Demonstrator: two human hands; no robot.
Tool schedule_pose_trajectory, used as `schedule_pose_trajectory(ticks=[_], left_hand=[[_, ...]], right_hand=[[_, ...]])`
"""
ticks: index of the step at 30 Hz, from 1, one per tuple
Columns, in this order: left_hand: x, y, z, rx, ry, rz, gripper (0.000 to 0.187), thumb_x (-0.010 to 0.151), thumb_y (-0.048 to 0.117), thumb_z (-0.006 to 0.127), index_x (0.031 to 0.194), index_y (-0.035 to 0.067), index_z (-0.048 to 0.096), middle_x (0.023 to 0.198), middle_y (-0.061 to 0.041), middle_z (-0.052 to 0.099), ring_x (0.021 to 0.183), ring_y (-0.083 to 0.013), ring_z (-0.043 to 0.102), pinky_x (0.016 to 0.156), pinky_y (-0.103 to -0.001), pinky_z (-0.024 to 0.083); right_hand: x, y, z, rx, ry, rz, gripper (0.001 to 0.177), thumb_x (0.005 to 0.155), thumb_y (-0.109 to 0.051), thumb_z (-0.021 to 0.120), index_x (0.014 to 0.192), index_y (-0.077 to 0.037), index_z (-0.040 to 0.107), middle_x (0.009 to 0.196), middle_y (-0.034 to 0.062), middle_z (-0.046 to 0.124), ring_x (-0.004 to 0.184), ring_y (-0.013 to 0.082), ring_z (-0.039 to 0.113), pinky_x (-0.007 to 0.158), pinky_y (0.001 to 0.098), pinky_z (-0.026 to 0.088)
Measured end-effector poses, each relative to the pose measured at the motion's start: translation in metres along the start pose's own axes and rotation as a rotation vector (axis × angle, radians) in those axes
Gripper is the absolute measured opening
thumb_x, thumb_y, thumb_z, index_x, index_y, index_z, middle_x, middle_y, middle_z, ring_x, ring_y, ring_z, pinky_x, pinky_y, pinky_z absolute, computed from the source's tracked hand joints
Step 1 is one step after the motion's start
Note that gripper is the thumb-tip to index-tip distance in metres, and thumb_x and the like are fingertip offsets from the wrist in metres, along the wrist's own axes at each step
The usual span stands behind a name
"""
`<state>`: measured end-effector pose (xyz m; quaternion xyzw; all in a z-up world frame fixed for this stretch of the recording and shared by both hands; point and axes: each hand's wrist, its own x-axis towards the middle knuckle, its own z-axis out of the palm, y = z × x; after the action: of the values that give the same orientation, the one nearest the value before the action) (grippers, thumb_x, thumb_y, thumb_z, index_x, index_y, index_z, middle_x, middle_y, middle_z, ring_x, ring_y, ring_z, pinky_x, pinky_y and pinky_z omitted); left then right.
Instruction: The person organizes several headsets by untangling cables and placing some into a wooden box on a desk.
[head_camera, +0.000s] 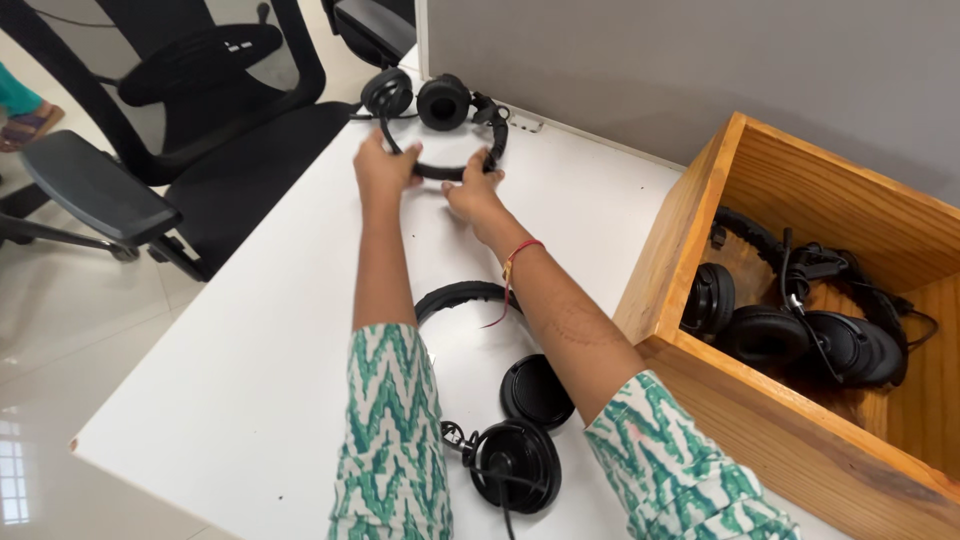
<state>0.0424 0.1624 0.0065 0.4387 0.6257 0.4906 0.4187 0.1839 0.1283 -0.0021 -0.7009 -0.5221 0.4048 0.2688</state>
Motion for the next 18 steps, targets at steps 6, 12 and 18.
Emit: schedule_pose_trajectory(ticks=[6,12,18], left_hand=[[0.016,0.0,-0.011,-0.077,0.065,0.085,0.059,0.084,0.007,0.079,0.135,0.001,0.048,0.099,-0.017,0.071,0.083,-0.0206,0.077,0.061,-0.03,0.062],[0.02,-0.022,-0.036,0.116,0.027,0.197,0.058,0.082,0.009,0.083,0.135,0.009,0.058,0.108,-0.011,0.072,0.091,-0.0176,0.077,0.07,-0.03,0.062],[-0.013,-0.016,-0.042,0.388,0.161,0.539,0.039,0.081,0.015,0.087,0.115,0.004,0.07,0.096,-0.011,0.065,0.086,-0.0229,0.065,0.077,-0.038,0.054]], right_hand=[[0.01,0.021,-0.008,-0.133,-0.013,-0.289,0.115,0.085,-0.006,0.067,0.16,-0.016,-0.02,0.161,0.0357,-0.005,0.153,0.0455,0.018,0.123,0.0392,0.025],[-0.004,0.013,-0.005,-0.302,-0.063,-0.288,0.098,0.093,-0.015,0.068,0.16,-0.018,-0.004,0.162,0.0376,-0.012,0.147,0.0494,0.023,0.119,0.0403,0.032],[-0.009,0.009,-0.008,-0.568,0.016,-0.3,0.078,0.105,-0.045,0.048,0.163,-0.019,0.004,0.165,0.0332,0.004,0.142,0.0456,0.04,0.119,0.0449,0.032]])
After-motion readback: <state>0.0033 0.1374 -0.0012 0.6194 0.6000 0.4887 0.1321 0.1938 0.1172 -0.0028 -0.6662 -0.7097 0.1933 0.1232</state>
